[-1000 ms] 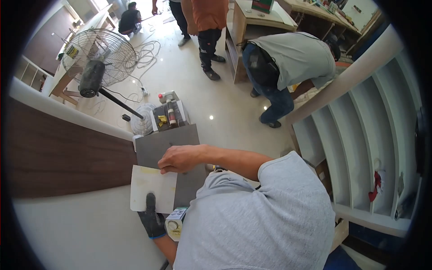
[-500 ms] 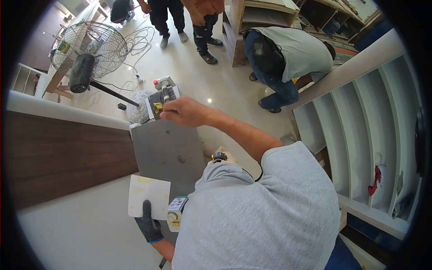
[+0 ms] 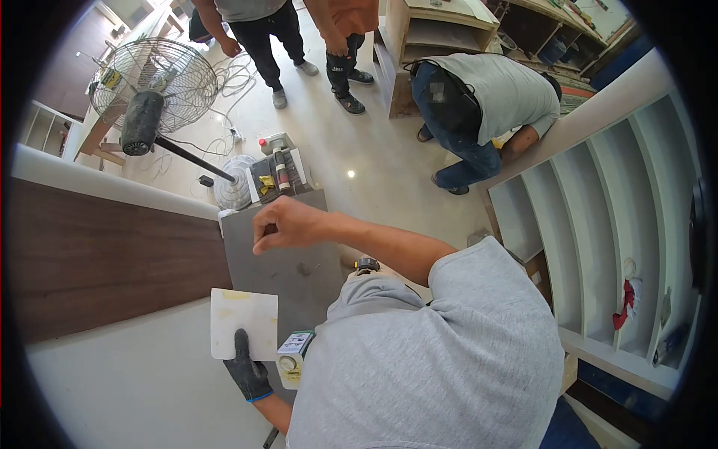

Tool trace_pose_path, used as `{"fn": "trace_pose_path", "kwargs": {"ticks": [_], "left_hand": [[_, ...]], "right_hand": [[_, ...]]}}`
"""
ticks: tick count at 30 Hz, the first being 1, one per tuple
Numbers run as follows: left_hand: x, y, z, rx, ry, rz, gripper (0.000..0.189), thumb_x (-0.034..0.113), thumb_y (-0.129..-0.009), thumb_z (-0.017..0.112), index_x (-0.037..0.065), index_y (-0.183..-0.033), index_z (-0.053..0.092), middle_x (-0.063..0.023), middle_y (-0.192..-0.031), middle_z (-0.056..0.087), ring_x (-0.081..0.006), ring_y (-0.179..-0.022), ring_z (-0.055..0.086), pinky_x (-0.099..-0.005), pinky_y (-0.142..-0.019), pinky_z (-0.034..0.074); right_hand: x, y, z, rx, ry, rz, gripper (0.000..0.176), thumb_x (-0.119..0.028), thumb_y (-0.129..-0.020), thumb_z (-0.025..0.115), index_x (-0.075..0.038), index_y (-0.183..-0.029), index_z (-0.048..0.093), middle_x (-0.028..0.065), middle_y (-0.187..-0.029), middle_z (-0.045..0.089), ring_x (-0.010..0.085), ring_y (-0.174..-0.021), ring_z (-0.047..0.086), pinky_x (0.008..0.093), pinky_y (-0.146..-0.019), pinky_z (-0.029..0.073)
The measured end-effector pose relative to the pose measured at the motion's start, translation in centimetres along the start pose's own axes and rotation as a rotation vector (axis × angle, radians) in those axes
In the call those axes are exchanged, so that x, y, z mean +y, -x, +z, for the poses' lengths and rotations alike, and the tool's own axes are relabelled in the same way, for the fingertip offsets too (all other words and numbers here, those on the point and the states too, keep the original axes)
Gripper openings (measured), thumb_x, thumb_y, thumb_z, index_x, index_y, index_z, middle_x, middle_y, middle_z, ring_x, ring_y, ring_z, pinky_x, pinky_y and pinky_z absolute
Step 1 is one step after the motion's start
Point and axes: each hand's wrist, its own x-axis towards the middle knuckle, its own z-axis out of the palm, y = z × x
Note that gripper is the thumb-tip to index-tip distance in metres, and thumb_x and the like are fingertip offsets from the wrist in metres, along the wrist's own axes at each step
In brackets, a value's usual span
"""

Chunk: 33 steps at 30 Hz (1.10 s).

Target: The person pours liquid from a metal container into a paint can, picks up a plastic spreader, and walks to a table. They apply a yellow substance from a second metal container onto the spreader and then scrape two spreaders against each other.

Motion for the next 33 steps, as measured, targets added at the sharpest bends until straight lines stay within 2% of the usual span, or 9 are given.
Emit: {"fn": "trace_pose_path", "kwargs": {"ticks": [3,6,9,12,21,24,27,30,33], "left_hand": [[-0.1,0.1,-0.1,0.019,0.023,-0.011,0.047,0.011,-0.087,0.063,-0.002,-0.129,0.047,-0.013,-0.121,0.057,-0.0215,-0.106,0.058,-0.0339,-0.091,0.049],[-0.2,0.0,-0.2,0.018,0.028,-0.028,0.047,0.011,-0.087,0.063,-0.002,-0.13,0.046,-0.0129,-0.121,0.057,-0.0218,-0.107,0.058,-0.0341,-0.091,0.049],[-0.1,0.0,-0.1,0.005,0.031,-0.023,0.048,0.012,-0.088,0.062,-0.001,-0.13,0.046,-0.0126,-0.122,0.056,-0.0218,-0.108,0.058,-0.034,-0.091,0.049],[-0.1,0.1,0.2,-0.018,0.028,-0.02,0.048,0.012,-0.088,0.062,0.0,-0.131,0.046,-0.0124,-0.123,0.056,-0.0218,-0.108,0.058,-0.0339,-0.091,0.049],[0.0,0.0,0.4,-0.014,0.039,-0.037,0.047,0.012,-0.088,0.062,0.001,-0.131,0.046,-0.0117,-0.122,0.056,-0.0214,-0.109,0.057,-0.034,-0.09,0.049],[-0.1,0.0,0.5,-0.013,0.047,-0.036,0.046,0.012,-0.088,0.062,0.001,-0.13,0.046,-0.0116,-0.122,0.056,-0.0213,-0.108,0.058,-0.034,-0.09,0.05],[-0.1,0.0,0.5,-0.014,0.048,-0.037,0.046,0.012,-0.088,0.062,0.001,-0.13,0.047,-0.0115,-0.122,0.056,-0.0212,-0.108,0.058,-0.034,-0.09,0.05],[-0.2,0.0,0.5,-0.012,0.051,-0.041,0.046,0.012,-0.088,0.062,0.001,-0.13,0.047,-0.0115,-0.122,0.056,-0.0211,-0.108,0.058,-0.0339,-0.09,0.05],[-0.3,0.2,0.3,-0.005,0.055,-0.045,0.046,0.012,-0.088,0.062,0.001,-0.13,0.047,-0.0114,-0.122,0.057,-0.0211,-0.108,0.058,-0.0339,-0.09,0.05]], "right_hand": [[-0.4,-0.3,-0.6,-0.028,0.078,0.164,0.032,-0.027,-0.089,0.064,-0.001,-0.07,0.062,0.0051,-0.063,0.061,0.0092,-0.055,0.055,0.0275,-0.052,0.044],[0.9,-0.1,0.5,0.039,0.012,0.136,0.039,-0.031,-0.091,0.062,-0.001,-0.066,0.059,0.0042,-0.057,0.056,0.0099,-0.05,0.048,0.0287,-0.048,0.04],[-0.4,0.2,0.2,-0.024,0.061,0.184,0.038,-0.029,-0.089,0.064,0.0,-0.066,0.056,0.0074,-0.055,0.052,0.0146,-0.052,0.044,0.0328,-0.051,0.038],[-0.3,0.4,0.4,-0.017,0.069,0.144,0.037,-0.029,-0.089,0.064,0.001,-0.067,0.056,0.0081,-0.055,0.05,0.0153,-0.051,0.042,0.0337,-0.051,0.038],[-0.8,0.3,0.5,-0.039,0.058,0.168,0.026,-0.023,-0.086,0.067,0.001,-0.077,0.064,0.0093,-0.061,0.058,0.0171,-0.055,0.05,0.0322,-0.055,0.042],[0.2,0.2,1.1,0.013,-0.007,0.067,0.021,-0.019,-0.084,0.067,0.001,-0.079,0.065,0.0077,-0.064,0.062,0.0156,-0.058,0.055,0.031,-0.056,0.044],[0.3,0.2,1.2,0.001,-0.051,0.078,0.018,-0.017,-0.084,0.066,0.001,-0.08,0.066,0.0063,-0.065,0.064,0.014,-0.058,0.058,0.0304,-0.056,0.045],[-0.9,0.0,0.7,-0.067,-0.014,0.189,0.02,-0.019,-0.086,0.064,0.0,-0.079,0.066,0.0062,-0.062,0.063,0.0142,-0.055,0.057,0.0312,-0.055,0.045],[-1.4,-0.2,0.5,-0.078,0.074,0.182,0.022,-0.02,-0.088,0.061,-0.001,-0.078,0.065,0.0053,-0.06,0.061,0.0152,-0.052,0.056,0.0317,-0.054,0.045]]}}
